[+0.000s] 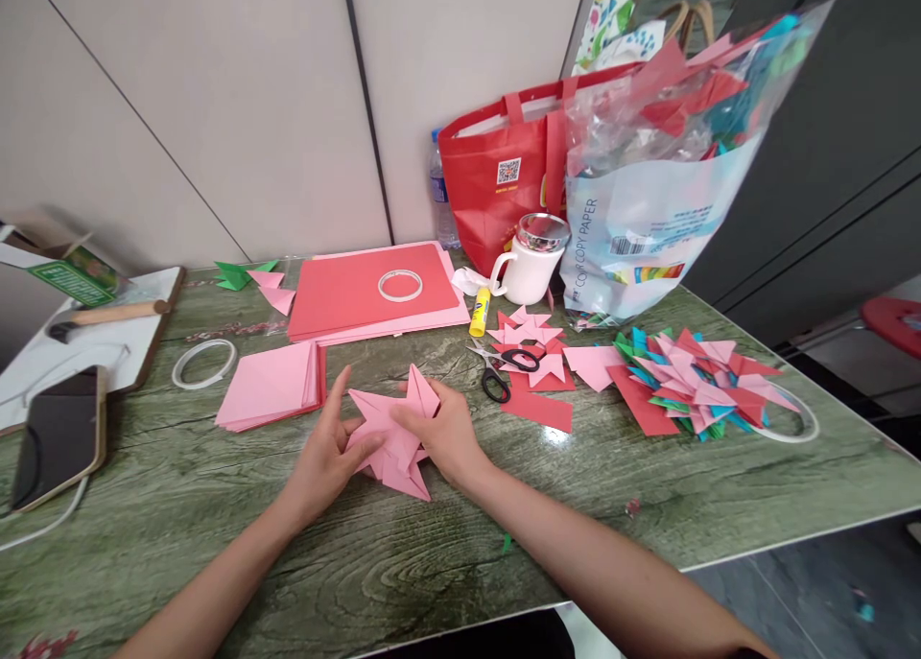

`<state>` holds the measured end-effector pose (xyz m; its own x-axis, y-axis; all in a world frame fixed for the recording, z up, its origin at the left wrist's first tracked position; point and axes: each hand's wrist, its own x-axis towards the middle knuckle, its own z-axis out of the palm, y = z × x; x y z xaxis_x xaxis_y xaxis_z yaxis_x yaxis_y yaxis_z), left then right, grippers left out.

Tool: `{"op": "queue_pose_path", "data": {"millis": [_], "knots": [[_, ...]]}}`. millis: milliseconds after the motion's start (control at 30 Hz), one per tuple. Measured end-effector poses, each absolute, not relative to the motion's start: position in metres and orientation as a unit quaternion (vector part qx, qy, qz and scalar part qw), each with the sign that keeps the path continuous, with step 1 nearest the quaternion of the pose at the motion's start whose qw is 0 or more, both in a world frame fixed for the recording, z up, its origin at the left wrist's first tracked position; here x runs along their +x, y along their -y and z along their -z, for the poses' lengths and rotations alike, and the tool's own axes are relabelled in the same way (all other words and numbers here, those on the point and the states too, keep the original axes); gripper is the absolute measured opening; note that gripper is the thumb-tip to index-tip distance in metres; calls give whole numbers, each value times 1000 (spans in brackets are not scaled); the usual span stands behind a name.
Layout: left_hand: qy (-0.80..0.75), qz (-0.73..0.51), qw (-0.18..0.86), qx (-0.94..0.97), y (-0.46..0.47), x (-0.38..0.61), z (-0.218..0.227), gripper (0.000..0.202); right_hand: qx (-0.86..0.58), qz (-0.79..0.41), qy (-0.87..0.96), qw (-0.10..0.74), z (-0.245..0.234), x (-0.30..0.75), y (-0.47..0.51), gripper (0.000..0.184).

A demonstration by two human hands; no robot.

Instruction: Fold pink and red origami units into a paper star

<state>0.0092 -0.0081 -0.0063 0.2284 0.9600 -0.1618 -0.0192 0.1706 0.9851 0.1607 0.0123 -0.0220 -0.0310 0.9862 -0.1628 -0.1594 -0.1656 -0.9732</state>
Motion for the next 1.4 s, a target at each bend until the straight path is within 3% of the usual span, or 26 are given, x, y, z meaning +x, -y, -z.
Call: {"op": "queue_pose_path", "data": {"millis": [300, 533, 833, 967, 1167, 1400], "knots": [[-525, -432, 584, 443, 5, 7, 5, 84, -491, -593, 373, 518, 23, 156, -13, 38], [-499, -471, 630, 362, 5, 7, -3, 80, -469, -605, 296, 571, 19, 153, -20, 42], [-422, -515, 679, 308, 7, 16, -7, 37, -452, -558, 195, 668, 11, 143, -33, 42], [-418, -534, 677, 285, 10, 32, -13, 29, -452, -541, 159, 691, 10, 135, -30, 42], [-449, -619, 599, 237, 5, 48, -4, 32, -453, -520, 139, 710, 11, 126, -26, 44], [-464, -626, 588, 218, 0, 43, 7, 34, -458, -528, 162, 696, 12, 123, -19, 43]]}}
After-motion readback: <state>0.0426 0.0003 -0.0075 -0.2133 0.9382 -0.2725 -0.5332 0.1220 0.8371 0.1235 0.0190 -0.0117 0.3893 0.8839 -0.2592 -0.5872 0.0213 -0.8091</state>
